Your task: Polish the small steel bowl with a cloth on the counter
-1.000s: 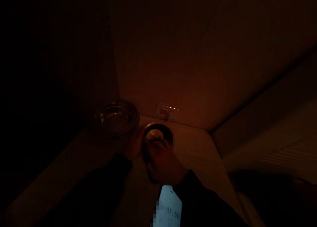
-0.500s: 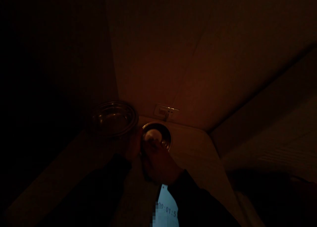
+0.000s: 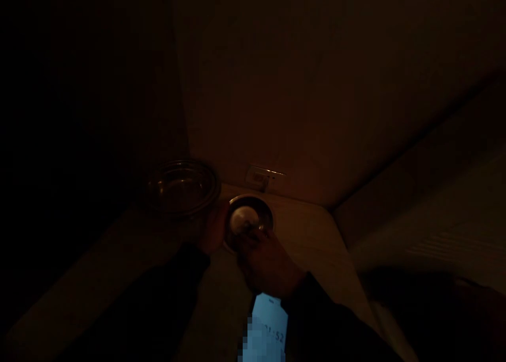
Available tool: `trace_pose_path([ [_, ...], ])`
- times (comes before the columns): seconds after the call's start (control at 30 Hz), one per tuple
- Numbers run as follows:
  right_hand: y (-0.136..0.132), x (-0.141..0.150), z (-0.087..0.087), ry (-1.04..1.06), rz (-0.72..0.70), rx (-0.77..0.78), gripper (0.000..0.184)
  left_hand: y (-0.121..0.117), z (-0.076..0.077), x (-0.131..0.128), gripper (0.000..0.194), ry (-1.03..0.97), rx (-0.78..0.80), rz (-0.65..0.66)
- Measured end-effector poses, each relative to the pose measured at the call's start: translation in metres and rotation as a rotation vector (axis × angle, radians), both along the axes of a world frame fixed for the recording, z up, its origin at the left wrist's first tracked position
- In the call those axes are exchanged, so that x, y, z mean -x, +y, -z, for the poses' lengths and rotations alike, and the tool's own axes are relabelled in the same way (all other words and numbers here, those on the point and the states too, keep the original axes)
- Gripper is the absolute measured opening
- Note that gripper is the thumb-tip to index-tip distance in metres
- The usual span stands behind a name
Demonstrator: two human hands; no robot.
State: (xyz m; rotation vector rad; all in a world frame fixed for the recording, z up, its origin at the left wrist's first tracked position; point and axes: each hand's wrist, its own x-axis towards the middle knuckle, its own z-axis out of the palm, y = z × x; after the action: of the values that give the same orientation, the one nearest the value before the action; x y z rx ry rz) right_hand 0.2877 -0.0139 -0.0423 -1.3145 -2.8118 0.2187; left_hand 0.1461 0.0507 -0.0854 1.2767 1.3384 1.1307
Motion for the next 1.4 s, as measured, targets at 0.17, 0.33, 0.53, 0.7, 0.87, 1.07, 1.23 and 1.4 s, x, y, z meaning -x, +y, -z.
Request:
trace_pose_path([
  [0.17,0.002,0.017,0.008,0.102,0.026,-0.013,0.031,0.000,0.003,0.000,0.047,0.007,0.010,-0.045],
  [0.33,0.002,0.017,0.013,0.060,0.035,-0.074,0.038,0.001,0.006,0.002,0.043,-0.056,-0.062,-0.029],
  [0.53,0.008,0.016,0.023,0.197,0.095,-0.102,0.047,0.000,0.008,0.007,0.044,-0.090,-0.120,0.093],
  [0.7,0.012,0.019,0.028,0.330,0.131,-0.073,0.044,-0.004,0.000,0.005,0.047,-0.113,-0.062,0.148],
  [0.87,0.013,0.014,0.022,0.364,0.112,0.007,0.043,-0.004,-0.004,0.005,0.047,-0.039,-0.023,0.056],
  [1.07,0.009,-0.016,0.012,0.105,-0.005,-0.053,0.043,-0.003,0.000,0.005,0.047,-0.031,-0.013,0.045],
  [1.23,0.004,-0.018,0.007,0.005,-0.002,-0.041,0.043,-0.005,-0.001,0.002,0.046,-0.024,-0.022,0.064],
  [1.4,0.008,0.009,0.013,0.192,-0.019,0.002,0.038,-0.004,0.002,0.003,0.042,0.028,-0.011,0.012],
])
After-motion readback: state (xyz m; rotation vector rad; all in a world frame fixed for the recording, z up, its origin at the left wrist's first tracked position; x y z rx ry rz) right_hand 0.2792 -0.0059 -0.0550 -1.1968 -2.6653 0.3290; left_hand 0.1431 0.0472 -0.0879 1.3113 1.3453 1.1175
